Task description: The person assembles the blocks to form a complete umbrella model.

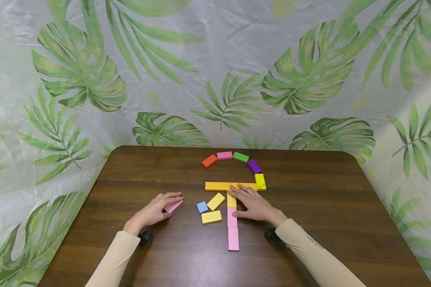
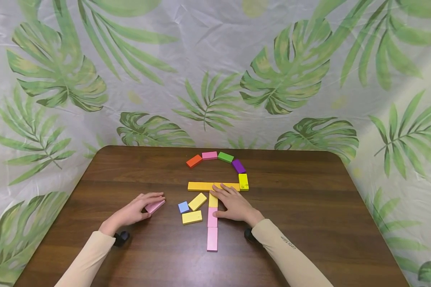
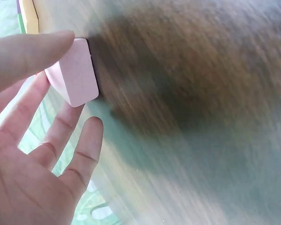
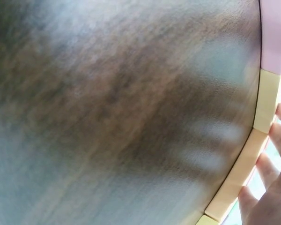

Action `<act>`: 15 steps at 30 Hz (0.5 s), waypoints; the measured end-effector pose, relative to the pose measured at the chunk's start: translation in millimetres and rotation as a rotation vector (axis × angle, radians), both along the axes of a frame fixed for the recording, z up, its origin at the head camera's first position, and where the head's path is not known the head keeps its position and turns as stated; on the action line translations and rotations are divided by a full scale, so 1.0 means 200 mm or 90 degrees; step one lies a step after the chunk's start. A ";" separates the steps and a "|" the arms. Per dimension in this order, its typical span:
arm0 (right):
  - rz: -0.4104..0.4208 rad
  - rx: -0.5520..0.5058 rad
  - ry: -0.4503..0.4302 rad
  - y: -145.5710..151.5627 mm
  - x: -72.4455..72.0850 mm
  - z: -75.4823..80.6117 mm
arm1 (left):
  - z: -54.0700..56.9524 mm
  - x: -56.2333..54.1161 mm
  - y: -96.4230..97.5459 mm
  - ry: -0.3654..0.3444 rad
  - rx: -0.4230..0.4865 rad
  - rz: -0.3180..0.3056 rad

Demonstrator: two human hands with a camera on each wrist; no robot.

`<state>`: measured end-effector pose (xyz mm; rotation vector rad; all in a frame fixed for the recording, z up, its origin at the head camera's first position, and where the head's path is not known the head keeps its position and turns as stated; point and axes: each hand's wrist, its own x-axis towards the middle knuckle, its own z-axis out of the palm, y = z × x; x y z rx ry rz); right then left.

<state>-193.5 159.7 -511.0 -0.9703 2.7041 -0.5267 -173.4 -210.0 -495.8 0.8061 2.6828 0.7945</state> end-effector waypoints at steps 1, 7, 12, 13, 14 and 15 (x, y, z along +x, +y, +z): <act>0.000 0.000 0.001 0.00 0.00 0.00 | 0.00 0.00 0.00 0.003 0.001 -0.001; 0.002 0.000 0.001 0.00 0.00 0.00 | -0.01 -0.01 0.01 0.030 0.009 -0.011; 0.004 -0.002 0.003 0.00 0.00 -0.01 | -0.01 -0.04 0.03 0.059 0.018 -0.008; 0.004 0.000 0.003 0.00 0.00 -0.01 | -0.01 -0.05 0.03 0.062 0.020 -0.005; 0.004 0.000 0.004 0.00 0.00 -0.01 | -0.01 -0.05 0.04 0.064 0.024 -0.002; 0.004 0.000 0.004 0.00 0.00 0.00 | -0.01 -0.06 0.05 0.066 0.025 0.003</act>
